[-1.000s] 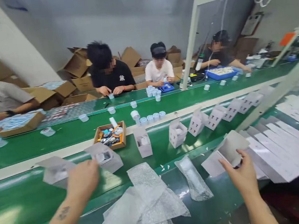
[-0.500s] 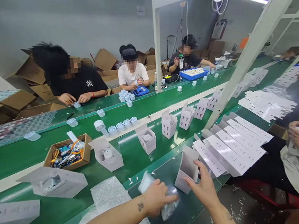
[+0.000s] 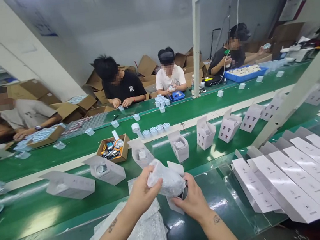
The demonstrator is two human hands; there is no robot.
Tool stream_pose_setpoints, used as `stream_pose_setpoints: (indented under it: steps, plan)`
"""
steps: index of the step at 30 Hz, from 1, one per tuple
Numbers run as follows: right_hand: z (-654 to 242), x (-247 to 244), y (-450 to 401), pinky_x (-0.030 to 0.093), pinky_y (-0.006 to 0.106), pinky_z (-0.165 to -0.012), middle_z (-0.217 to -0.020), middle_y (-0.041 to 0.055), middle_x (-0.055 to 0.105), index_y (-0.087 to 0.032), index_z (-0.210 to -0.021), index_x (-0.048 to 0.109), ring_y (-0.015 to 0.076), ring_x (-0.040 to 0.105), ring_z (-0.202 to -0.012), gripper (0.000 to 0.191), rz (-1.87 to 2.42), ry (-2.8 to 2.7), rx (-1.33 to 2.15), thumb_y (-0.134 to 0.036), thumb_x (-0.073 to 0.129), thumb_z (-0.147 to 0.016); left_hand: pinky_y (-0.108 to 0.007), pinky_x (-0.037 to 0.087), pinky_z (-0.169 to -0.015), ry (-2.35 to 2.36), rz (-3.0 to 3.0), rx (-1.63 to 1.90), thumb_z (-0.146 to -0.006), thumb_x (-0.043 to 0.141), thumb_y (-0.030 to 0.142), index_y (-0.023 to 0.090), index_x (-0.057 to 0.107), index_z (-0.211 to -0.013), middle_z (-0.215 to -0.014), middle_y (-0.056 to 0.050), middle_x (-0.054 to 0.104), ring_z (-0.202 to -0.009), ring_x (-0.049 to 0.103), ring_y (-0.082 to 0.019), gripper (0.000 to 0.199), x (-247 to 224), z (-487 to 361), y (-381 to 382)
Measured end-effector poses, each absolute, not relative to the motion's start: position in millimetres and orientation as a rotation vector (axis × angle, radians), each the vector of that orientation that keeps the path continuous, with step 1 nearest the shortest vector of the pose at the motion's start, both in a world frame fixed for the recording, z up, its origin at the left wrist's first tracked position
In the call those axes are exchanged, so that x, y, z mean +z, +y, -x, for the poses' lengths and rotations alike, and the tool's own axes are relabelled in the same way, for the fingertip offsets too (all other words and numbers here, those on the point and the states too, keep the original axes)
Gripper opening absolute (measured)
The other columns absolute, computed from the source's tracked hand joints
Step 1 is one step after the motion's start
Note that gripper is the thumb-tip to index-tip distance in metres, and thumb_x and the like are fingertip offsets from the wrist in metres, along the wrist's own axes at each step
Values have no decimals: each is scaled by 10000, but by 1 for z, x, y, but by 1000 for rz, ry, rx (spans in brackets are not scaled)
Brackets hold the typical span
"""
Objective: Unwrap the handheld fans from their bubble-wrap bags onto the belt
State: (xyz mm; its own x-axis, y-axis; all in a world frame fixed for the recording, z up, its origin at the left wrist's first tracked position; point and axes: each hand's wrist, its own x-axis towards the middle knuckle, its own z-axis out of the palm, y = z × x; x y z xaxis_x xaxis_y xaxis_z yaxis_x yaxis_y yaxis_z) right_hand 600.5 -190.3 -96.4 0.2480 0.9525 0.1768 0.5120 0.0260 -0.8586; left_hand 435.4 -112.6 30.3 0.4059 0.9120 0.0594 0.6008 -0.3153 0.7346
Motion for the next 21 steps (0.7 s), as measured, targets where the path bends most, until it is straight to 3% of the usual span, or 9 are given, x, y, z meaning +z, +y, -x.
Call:
stream_pose_setpoints:
  steps: [4, 7, 12, 14, 17, 19, 21]
  plan:
    - [-593, -109, -203, 535, 498, -933, -1311, 138, 530, -256, -1180, 391, 325, 588, -1167, 606, 1463, -1522, 456, -312, 739, -686, -370, 522, -770, 1431, -2384, 85, -853, 554, 302, 233, 560, -1188, -1048, -106, 655, -910, 671, -271, 342, 29, -449, -134]
    - [-589, -118, -213, 547, 499, -918, -1290, 147, 543, -254, -1215, 397, 330, 596, -1161, 569, 1433, -1497, 360, -303, 696, -733, -388, 521, -760, 1403, -2469, -193, -887, 560, 358, 228, 593, -1185, -1058, -119, 671, -947, 659, -301, 327, 22, -455, -155]
    - [-588, -123, -222, 572, 480, -866, -1276, 145, 555, -255, -1148, 425, 312, 630, -1102, 488, 1353, -1534, 435, -299, 708, -753, -530, 424, -947, 1087, -2750, 5, -889, 536, 558, 284, 583, -1255, -1457, -88, 486, -1178, 499, -344, 459, -7, -435, -183]
    - [-590, -119, -223, 542, 511, -927, -1301, 150, 546, -252, -1164, 430, 322, 605, -1152, 522, 1368, -1554, 552, -262, 720, -730, -579, 374, -972, 1001, -2862, -5, -863, 604, 515, 256, 630, -1185, -1455, -79, 491, -1214, 449, -374, 414, -28, -430, -188]
    - [-602, -107, -227, 468, 534, -1032, -1362, 140, 523, -254, -1241, 465, 330, 526, -1265, 581, 1336, -1561, 829, -216, 709, -715, -562, 380, -940, 1024, -2926, 33, -864, 636, 341, 213, 676, -1050, -1370, -83, 561, -1173, 467, -360, 230, -56, -428, -185]
    - [-617, -99, -227, 466, 505, -1043, -1413, 139, 486, -253, -1238, 519, 335, 474, -1316, 532, 1252, -1444, 1010, -270, 712, -743, -512, 414, -892, 1156, -2869, 151, -873, 618, 279, 204, 688, -944, -1296, -72, 608, -1104, 501, -326, 125, -61, -421, -180]
    - [-628, -95, -223, 514, 467, -983, -1379, 139, 513, -246, -1171, 573, 333, 511, -1272, 401, 1242, -1172, 1056, -389, 664, -808, -450, 442, -850, 1287, -2769, 293, -869, 616, 230, 193, 678, -826, -1257, -63, 629, -1045, 520, -291, 84, -51, -402, -177]
